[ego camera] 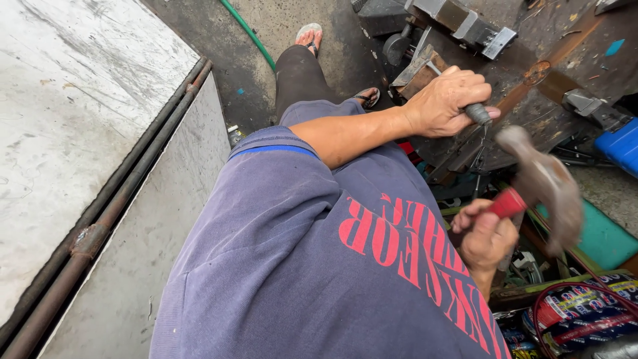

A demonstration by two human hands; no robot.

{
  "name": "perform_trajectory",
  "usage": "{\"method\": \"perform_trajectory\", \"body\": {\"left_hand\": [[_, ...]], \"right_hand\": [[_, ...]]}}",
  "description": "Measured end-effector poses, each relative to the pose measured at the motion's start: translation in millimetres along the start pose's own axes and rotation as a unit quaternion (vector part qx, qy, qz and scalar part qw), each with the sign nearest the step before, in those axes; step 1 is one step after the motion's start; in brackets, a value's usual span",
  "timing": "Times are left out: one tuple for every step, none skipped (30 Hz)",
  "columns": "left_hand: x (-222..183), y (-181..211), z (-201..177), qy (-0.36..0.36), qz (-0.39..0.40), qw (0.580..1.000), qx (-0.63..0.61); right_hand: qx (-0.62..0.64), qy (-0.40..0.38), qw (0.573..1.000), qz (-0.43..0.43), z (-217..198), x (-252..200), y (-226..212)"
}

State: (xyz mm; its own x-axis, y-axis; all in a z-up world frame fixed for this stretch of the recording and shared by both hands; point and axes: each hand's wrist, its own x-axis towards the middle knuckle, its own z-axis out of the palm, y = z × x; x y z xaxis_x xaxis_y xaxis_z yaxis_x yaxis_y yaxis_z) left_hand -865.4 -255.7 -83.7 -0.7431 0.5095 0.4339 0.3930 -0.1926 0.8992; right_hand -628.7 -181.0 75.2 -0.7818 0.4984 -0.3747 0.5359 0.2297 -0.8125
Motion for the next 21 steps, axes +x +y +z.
{"method": "perform_trajectory", "body": {"left_hand": [[-0.9,-1.4,-1.8,-0.002,-0.001,1.0,0.001],[-0.3,-2.0,-0.2,-0.001,-0.007,1.0,-0.007],[0.7,-2.5,1.1,-0.001,-0.014,1.0,-0.014],[1.3,-2.3,1.2,-0.002,-0.012,1.0,-0.011],[1.8,-1.8,0.7,-0.003,-0.005,1.0,-0.01],[-0.3,-0.2,-0.2,-0.006,0.0,1.0,-0.01],[-0.6,-2.6,-1.6,-0.007,0.0,1.0,-0.008],[-1.5,-3.1,-0.2,-0.013,0.008,1.0,0.0],[-1.9,-3.6,1.7,-0.019,0.015,1.0,0.007],[1.2,-4.5,1.7,-0.02,0.019,1.0,0.01],[4.4,-5.6,2.2,-0.02,0.019,1.0,0.008],[1.6,-1.3,6.8,-0.023,0.013,1.0,-0.001],[-3.9,-0.1,7.0,-0.025,0.011,1.0,-0.006],[-3.0,-2.3,6.9,-0.035,0.012,0.999,-0.001],[-1.9,-4.3,6.3,-0.045,0.013,0.999,0.003],[-2.2,-4.6,5.8,-0.047,0.013,0.999,0.006],[-2.7,-4.9,5.1,-0.041,0.013,0.999,0.006],[-1.8,-4.7,7.2,-0.035,0.013,0.999,0.004],[-1.6,-4.3,8.6,-0.035,0.014,0.999,0.004],[-1.8,-4.0,8.2,-0.031,0.015,0.999,0.005],[-2.0,-3.5,7.8,-0.026,0.016,1.0,0.006]], "right_hand": [[0.001,0.0,1.0,0.001,4.5,-1.0,-4.3],[0.03,0.025,0.998,-0.055,6.3,-2.5,-9.4],[0.058,0.05,0.991,-0.11,8.2,-4.0,-14.9],[0.061,0.05,0.991,-0.113,9.3,-1.6,-6.2],[0.054,0.04,0.983,-0.173,11.0,0.4,2.1],[0.048,0.03,0.971,-0.231,13.6,0.1,10.5],[0.05,0.03,0.971,-0.232,20.1,3.4,11.1],[-0.022,0.032,0.995,-0.094,24.5,4.0,10.9],[-0.092,0.036,0.994,0.047,28.5,5.0,10.7],[-0.089,0.037,0.994,0.043,26.7,6.1,5.9],[-0.044,0.068,0.996,0.034,24.7,7.4,1.6],[-0.003,0.101,0.994,0.033,20.4,-0.4,-4.5],[-0.005,0.104,0.994,0.037,17.2,-7.3,-6.1],[0.019,0.103,0.994,-0.025,13.7,-7.7,-7.4],[0.042,0.102,0.99,-0.087,10.5,-8.3,-9.2],[0.045,0.102,0.99,-0.087,15.9,-6.1,-11.8],[0.055,0.123,0.98,-0.146,21.6,-4.1,-14.4],[0.063,0.146,0.966,-0.205,24.8,-2.1,-17.7],[0.063,0.147,0.965,-0.206,15.6,1.8,34.5],[0.112,0.111,0.986,-0.061,7.4,-2.3,85.4],[0.16,0.075,0.98,0.086,-0.7,-12.3,134.4]]}}
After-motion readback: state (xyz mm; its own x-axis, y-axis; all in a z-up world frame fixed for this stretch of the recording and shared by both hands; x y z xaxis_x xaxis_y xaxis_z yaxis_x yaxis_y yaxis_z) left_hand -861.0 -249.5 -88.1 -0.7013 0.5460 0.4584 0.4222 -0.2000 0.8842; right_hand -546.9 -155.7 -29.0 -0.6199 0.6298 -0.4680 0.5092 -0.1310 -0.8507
